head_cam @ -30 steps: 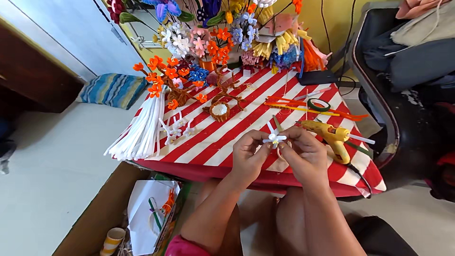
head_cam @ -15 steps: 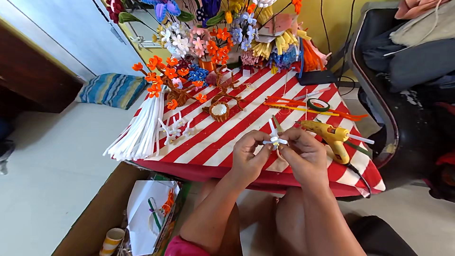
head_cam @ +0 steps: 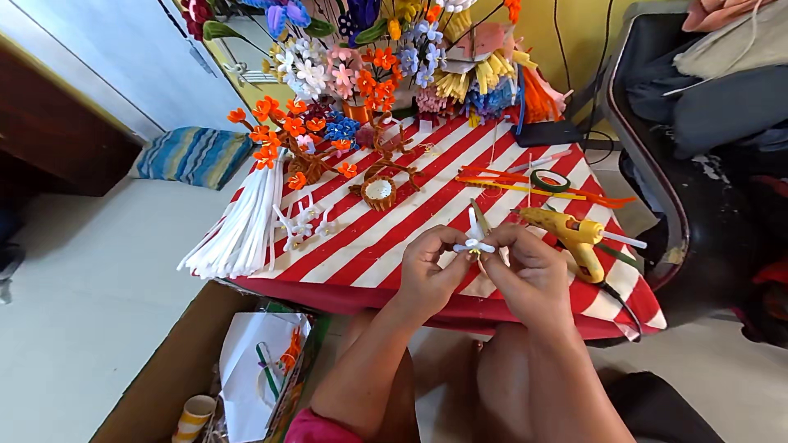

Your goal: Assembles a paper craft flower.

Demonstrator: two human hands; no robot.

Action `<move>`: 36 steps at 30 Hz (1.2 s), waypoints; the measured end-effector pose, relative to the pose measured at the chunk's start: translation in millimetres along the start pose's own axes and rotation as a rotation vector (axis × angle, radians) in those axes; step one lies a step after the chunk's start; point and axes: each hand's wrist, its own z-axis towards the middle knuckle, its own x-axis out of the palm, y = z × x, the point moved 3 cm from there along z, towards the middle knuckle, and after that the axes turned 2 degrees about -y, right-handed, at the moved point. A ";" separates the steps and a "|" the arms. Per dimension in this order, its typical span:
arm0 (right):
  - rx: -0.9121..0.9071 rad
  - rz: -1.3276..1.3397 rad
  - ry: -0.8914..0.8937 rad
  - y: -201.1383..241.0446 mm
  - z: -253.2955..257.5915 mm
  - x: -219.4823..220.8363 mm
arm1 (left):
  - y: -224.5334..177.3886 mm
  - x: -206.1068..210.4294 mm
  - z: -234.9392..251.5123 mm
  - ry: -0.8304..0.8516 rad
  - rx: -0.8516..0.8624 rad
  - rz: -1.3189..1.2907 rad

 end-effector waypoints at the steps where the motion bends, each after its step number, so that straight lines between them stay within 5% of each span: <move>1: 0.005 0.001 -0.005 0.4 -0.2 0.2 | 0.0 0.4 -0.1 -0.001 -0.002 -0.001; 19: 0.127 -0.015 -0.083 1.1 -1.8 9.0 | 6.4 1.8 -2.4 -0.099 0.019 0.025; 24: 0.033 -0.136 0.050 -1.8 2.7 -6.2 | 6.8 1.3 -0.5 -0.116 -0.135 -0.087; 36: -0.102 -0.414 0.040 -3.4 2.3 -8.0 | 8.7 1.7 -2.0 -0.027 -0.049 0.055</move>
